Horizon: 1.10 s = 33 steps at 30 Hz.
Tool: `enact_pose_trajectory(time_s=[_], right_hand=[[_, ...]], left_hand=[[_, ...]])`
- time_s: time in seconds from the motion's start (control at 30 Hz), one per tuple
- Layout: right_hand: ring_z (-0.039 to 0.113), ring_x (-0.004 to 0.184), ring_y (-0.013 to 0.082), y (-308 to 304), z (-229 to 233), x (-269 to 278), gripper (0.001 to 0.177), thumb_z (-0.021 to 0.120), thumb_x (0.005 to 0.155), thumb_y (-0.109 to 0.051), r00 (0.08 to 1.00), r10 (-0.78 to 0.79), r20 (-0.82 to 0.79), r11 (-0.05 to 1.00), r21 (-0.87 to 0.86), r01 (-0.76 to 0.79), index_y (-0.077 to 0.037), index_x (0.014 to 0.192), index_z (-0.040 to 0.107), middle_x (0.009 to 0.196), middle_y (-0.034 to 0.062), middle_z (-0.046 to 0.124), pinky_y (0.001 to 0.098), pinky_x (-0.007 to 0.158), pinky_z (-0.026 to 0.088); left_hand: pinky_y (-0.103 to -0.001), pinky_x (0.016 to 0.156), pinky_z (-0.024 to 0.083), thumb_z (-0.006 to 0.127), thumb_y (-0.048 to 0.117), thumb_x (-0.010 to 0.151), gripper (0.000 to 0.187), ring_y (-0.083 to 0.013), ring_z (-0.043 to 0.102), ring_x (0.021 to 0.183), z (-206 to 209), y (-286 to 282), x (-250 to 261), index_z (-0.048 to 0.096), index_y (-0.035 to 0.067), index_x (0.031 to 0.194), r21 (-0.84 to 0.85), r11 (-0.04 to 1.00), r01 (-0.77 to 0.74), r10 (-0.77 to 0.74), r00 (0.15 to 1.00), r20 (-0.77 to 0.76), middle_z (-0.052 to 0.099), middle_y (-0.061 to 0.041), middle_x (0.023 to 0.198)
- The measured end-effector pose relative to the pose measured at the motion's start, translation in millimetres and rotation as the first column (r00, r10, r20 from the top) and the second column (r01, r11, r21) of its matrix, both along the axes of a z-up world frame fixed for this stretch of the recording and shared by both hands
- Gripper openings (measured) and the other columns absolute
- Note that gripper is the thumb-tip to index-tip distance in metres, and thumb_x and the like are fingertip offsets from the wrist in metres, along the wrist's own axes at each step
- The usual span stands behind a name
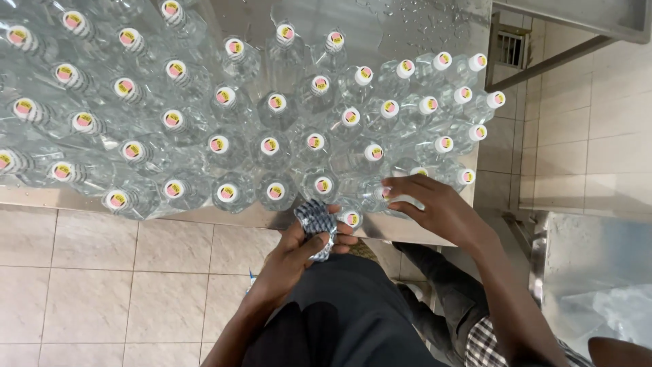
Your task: Applying small circular stickers to the caps of water bottles
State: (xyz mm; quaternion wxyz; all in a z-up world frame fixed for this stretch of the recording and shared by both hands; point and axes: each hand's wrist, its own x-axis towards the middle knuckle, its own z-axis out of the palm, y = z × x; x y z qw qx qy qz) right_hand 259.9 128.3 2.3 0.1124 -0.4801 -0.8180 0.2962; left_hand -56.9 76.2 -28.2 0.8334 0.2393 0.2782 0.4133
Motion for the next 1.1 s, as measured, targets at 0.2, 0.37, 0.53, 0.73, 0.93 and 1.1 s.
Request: enact_pose_trajectory(time_s=[0.2, 0.37, 0.53, 0.73, 0.93, 1.1], right_hand=[[0.072, 0.112, 0.0345, 0.9, -6.2, -1.1, 0.058, 0.066, 0.107, -0.021, 0.983, 0.067, 0.169, 0.998, -0.014, -0.066, -0.023, 0.16, 0.044, 0.145, 0.0126, 0.067, 0.0527, 0.082, 0.058], [0.061, 0.137, 0.0382, 4.9, 4.0, -10.4, 0.041, 0.057, 0.109, -0.014, 0.933, 0.22, 0.285, 0.973, -0.002, -0.229, -0.015, 0.15, 0.056, 0.145, 0.0105, 0.067, 0.0538, 0.108, 0.051], [0.066, 0.133, 0.0384, 16.6, 24.6, -16.0, 0.03, 0.055, 0.108, -0.009, 0.921, 0.266, 0.286, 0.963, -0.043, -0.265, -0.012, 0.137, 0.063, 0.135, 0.0123, 0.072, 0.0507, 0.103, 0.056], [0.067, 0.133, 0.0354, 21.1, 13.7, -15.2, 0.033, 0.061, 0.105, -0.007, 0.92, 0.266, 0.288, 0.963, -0.119, -0.242, -0.012, 0.136, 0.067, 0.136, 0.0096, 0.074, 0.0486, 0.105, 0.056], [0.059, 0.142, 0.0374, 30.4, 57.4, -24.4, 0.051, 0.064, 0.102, -0.011, 0.903, 0.315, 0.292, 0.943, -0.205, -0.263, -0.019, 0.152, 0.057, 0.15, 0.0098, 0.063, 0.0529, 0.109, 0.053], [0.076, 0.12, 0.0259, 28.9, 76.6, -18.8, 0.049, 0.085, 0.088, -0.039, 0.993, 0.111, -0.044, 0.986, -0.122, -0.115, -0.029, 0.136, 0.077, 0.133, -0.0021, 0.075, 0.044, 0.101, 0.061]], left_hand=[[-0.045, 0.106, 0.063, 0.059, 0.01, 0.105, 0.051, -0.0431, 0.076, 0.121, 15.2, 6.2, 17.4, 0.051, -0.003, 0.154, -0.111, 0.991, -0.067, 0.061, 0.996, -0.059, 0.074, -0.029, 0.13], [-0.047, 0.104, 0.065, 0.057, 0.011, 0.109, 0.053, -0.0347, 0.073, 0.124, -3.2, 3.4, 28.1, 0.047, -0.004, 0.158, -0.013, 0.996, -0.092, 0.091, 0.995, -0.045, 0.07, -0.029, 0.138], [-0.046, 0.098, 0.066, 0.057, 0.01, 0.112, 0.053, -0.0297, 0.072, 0.12, -2.0, 3.1, 28.9, 0.044, -0.003, 0.162, 0.019, 0.992, -0.121, 0.121, 0.993, 0.016, 0.069, -0.029, 0.14], [-0.036, 0.081, 0.067, 0.053, 0.018, 0.115, 0.054, -0.0237, 0.071, 0.096, -4.2, 6.5, 23.5, 0.042, -0.001, 0.164, 0.112, 0.991, -0.067, 0.086, 0.981, -0.176, 0.07, -0.029, 0.135], [-0.051, 0.076, 0.069, 0.054, 0.021, 0.114, 0.059, -0.04, 0.076, 0.094, 22.9, 13.3, 33.9, 0.036, -0.007, 0.164, 0.197, 0.98, -0.004, 0.077, 0.928, -0.364, 0.067, -0.041, 0.133], [-0.049, 0.071, 0.073, 0.053, 0.013, 0.115, 0.055, -0.0383, 0.081, 0.085, 20.7, 14.9, 45.8, 0.036, -0.008, 0.163, 0.189, 0.982, -0.026, 0.088, 0.941, -0.327, 0.075, -0.036, 0.111]])
